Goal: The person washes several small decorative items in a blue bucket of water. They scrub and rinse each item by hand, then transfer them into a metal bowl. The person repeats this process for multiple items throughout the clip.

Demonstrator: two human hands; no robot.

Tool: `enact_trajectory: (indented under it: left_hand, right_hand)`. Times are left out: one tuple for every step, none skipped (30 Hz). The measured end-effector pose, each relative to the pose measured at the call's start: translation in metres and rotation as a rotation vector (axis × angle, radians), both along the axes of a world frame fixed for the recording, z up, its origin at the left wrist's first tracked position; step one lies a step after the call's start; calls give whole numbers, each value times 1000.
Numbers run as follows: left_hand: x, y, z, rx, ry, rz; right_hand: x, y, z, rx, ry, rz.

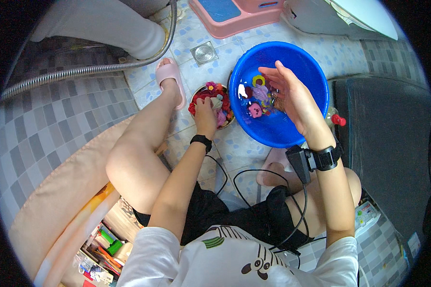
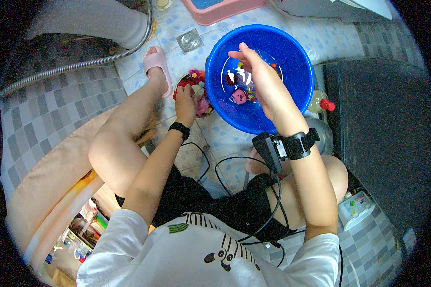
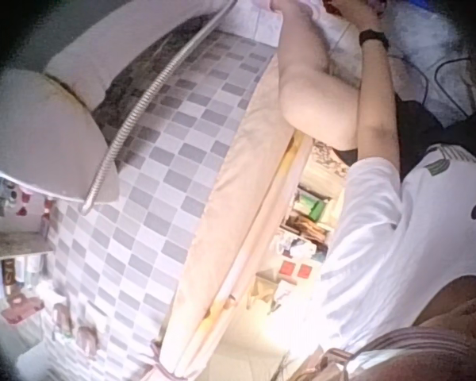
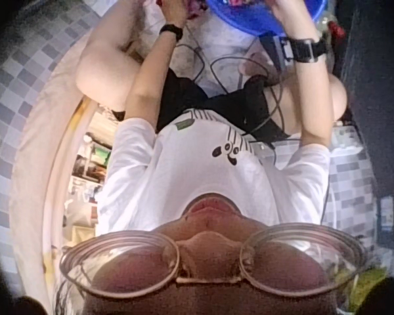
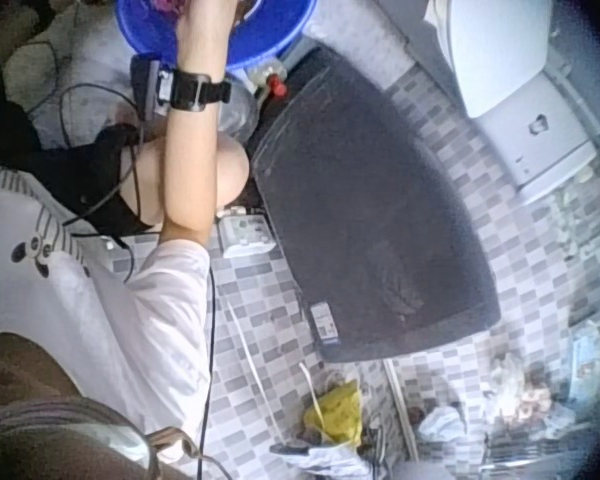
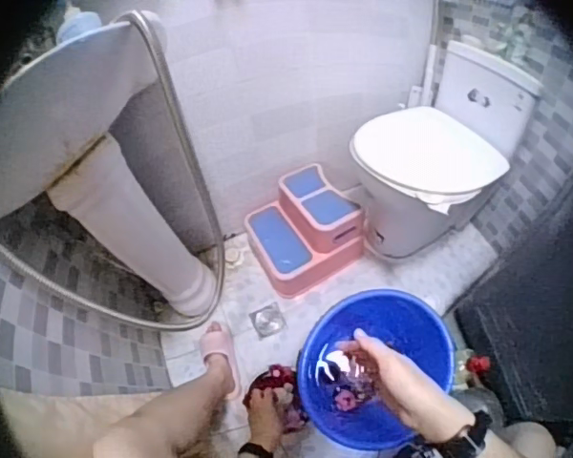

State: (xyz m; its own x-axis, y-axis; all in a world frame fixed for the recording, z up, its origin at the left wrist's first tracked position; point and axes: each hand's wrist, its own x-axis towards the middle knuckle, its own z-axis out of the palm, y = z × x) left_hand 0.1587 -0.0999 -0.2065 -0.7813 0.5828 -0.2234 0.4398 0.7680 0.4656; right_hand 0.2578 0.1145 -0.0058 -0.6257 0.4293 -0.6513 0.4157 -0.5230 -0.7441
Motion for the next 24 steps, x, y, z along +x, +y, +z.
enact_trajectory:
  left_hand:
    - [0,0,-3,-21,-5,-8]
    - [1,0,-5,4,5,-21]
    - [3,0,-8,8,-4,-25]
    - [4,1,-10,16,-11,-29]
    - [5,1,-12,10,-23,-33]
    - [7,1,-13,9,-32,-35]
    - [8,1,-14,13,-43,-41]
    - [8,1,-15,16,-34,-40]
    - [9,1,-15,24,-28,-45]
    - [9,2,-14,-6,-51,-42]
    - [9,3,-13,35,-10,-23]
    - [9,4,-12,37,2,3]
    - [9,5,-9,34,-2,28]
    - [9,6,-6,22,14,34]
    - [7,7,-3,5,16,38]
    - [6,7,1,-1,36,41]
    - [4,8,5,-4,16,66]
    - [2,10,9,5,13,89]
    - [0,12,13,7,-1,113]
    - [-2,14,18,21,7,132]
    - [-4,15,23,25,2,150]
    - [-5,16,29,15,-16,171]
    - [-6,16,37,63,-26,181]
    - [-8,17,44,70,-28,184]
  right_hand:
    - [2,0,0,18,-2,-4]
    - [4,-1,0,36,-4,-6]
    - [5,-1,-1,55,-6,-9]
    - [6,0,-1,50,-2,-14]
    - [6,0,-1,42,2,-19]
    - [7,1,-1,40,-5,-24]
    - [7,1,-1,12,1,-26]
    - [7,2,0,-11,-3,-28]
    - [7,3,1,-34,-6,-32]
    - [6,3,2,-31,-2,-34]
    - [6,3,3,-26,1,-37]
    - [6,3,4,-10,9,-30]
    - [7,5,4,-16,3,-34]
    - [7,7,4,-10,2,-28]
    - [7,9,4,15,20,-7]
    - [8,11,3,17,6,-22]
    - [8,12,2,38,10,-23]
    - [9,14,0,76,-14,-30]
    - [11,16,-1,62,-3,-28]
    - [13,19,-2,63,-20,-30]
    - [15,20,-3,64,-38,-32]
    - [18,22,-4,62,-59,-40]
    - [20,23,-5,60,-78,-47]
    - [22,25,-8,70,-81,-39]
